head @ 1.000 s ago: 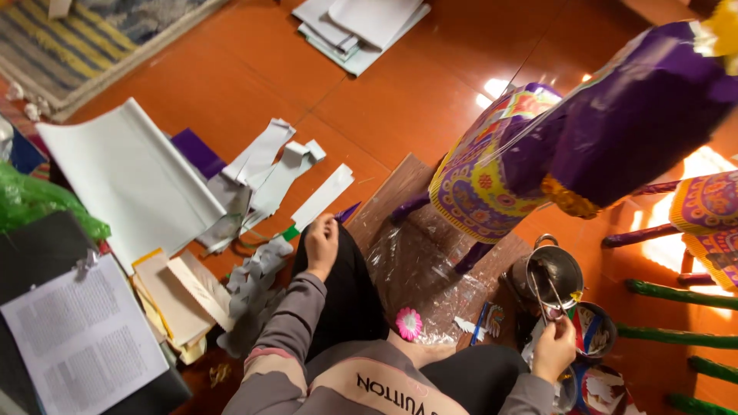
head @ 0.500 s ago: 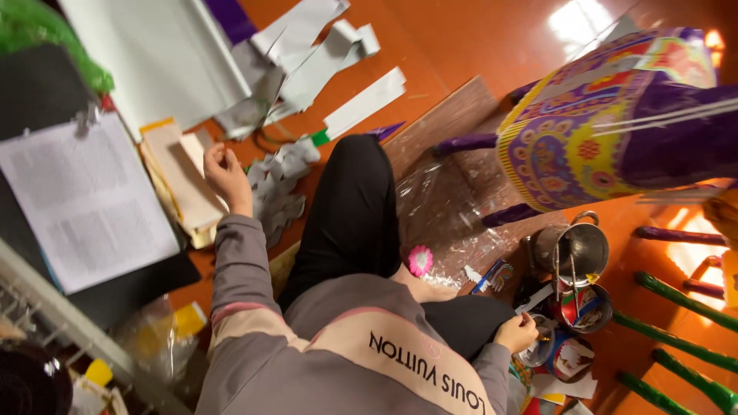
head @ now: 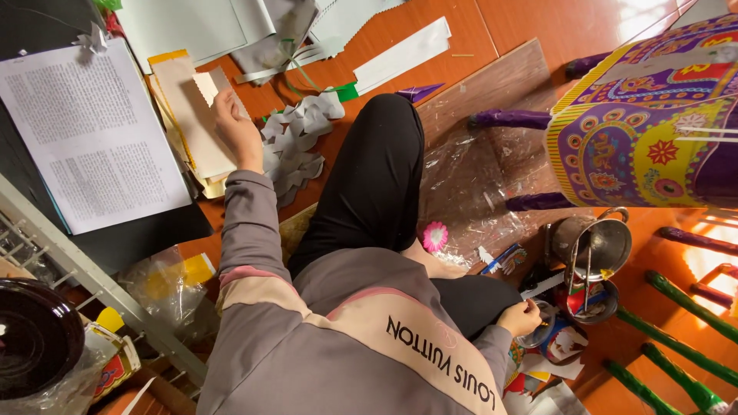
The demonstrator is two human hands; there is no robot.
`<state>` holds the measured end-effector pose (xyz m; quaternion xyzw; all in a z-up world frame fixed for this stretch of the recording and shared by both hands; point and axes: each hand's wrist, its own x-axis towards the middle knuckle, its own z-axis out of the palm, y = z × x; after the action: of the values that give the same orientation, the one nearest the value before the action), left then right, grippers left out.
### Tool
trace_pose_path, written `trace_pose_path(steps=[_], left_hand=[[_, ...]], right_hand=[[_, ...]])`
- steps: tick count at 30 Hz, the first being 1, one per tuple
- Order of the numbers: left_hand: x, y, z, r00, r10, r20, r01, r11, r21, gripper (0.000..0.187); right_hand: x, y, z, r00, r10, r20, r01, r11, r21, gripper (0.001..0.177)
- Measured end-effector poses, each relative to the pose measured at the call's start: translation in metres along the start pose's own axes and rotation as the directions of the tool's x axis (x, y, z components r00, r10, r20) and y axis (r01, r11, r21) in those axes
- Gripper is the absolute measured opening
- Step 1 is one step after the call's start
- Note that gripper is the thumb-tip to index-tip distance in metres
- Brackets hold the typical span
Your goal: Decorating a horse-shaped craft object by applying glue and attaching paper cutouts
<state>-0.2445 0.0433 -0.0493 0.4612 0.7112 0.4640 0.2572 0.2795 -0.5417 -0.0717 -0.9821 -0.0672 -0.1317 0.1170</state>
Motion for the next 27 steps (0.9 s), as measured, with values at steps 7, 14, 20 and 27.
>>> trace_pose_path(steps=[7,14,20,27], left_hand=[[-0.057,0.014,0.021,0.922,0.14,0.36,-0.186,0.978,0.095,0.028],[-0.077,0.005,0.04,0.698,0.061,0.714,-0.336,0.908,0.251,0.019],[-0.06,0.044,0.06,0.729,0.289,0.62,-0.421,0.904,0.072,0.017],[-0.125,0.164,0.102,0.645,0.331,0.688,-0.317,0.936,-0.153,0.023]], right_hand=[[-0.004,-0.006,-0.005,1.0,0.022,0.019,-0.023,1.0,0.003,0.007],[-0.006,0.009,0.01,1.0,-0.007,-0.012,0.008,0.996,0.084,0.008],[-0.014,-0.01,0.005,0.994,-0.086,-0.072,0.096,0.984,0.149,0.029],[-0.028,-0.033,-0.004,0.968,-0.141,-0.208,0.173,0.974,0.147,0.025]])
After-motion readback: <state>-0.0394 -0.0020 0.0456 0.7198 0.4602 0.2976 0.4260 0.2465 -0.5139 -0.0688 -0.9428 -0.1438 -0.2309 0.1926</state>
